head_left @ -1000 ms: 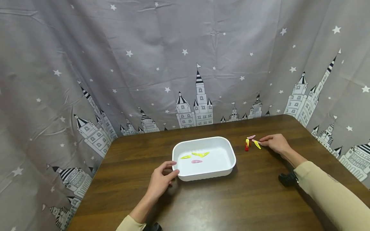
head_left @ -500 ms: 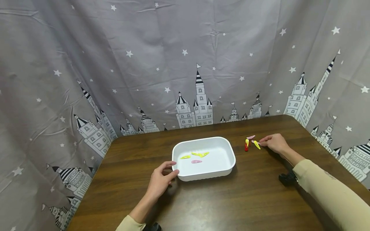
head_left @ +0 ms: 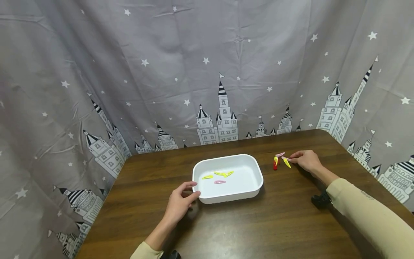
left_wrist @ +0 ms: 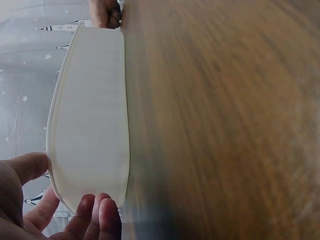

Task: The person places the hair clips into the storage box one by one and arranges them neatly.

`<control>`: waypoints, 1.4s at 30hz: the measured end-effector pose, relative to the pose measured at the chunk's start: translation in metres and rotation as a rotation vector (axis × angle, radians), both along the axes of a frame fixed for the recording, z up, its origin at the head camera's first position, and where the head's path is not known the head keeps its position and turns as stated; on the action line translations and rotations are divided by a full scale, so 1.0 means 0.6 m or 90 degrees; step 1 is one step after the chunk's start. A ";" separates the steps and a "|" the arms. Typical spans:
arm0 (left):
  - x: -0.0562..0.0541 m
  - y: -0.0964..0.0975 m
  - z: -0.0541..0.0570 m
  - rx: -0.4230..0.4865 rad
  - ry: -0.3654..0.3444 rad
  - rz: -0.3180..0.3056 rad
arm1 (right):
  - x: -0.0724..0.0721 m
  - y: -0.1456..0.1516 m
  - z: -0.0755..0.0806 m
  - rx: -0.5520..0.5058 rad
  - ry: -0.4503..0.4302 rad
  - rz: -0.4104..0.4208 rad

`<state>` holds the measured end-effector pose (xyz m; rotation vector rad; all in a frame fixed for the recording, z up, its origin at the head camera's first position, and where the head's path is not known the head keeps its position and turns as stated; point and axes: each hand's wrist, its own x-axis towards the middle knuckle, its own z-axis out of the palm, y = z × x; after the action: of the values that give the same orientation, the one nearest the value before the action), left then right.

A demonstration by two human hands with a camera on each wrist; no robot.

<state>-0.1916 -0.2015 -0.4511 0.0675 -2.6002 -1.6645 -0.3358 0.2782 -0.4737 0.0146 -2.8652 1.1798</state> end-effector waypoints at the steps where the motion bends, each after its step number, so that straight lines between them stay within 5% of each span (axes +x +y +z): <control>1: 0.000 0.000 0.000 -0.001 -0.001 0.000 | -0.001 0.000 0.000 0.000 -0.001 0.004; 8: 0.000 0.000 0.000 -0.003 -0.003 0.002 | -0.007 -0.005 0.006 0.022 0.009 0.035; 28: 0.001 0.001 0.001 0.000 -0.003 -0.003 | -0.011 -0.006 0.001 0.030 0.017 0.002; 42: 0.001 0.000 0.001 0.006 0.000 -0.003 | -0.011 0.003 0.007 0.026 -0.034 0.025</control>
<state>-0.1909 -0.2016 -0.4506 0.0633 -2.5945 -1.6788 -0.3424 0.2798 -0.4696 0.0421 -2.9487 1.1442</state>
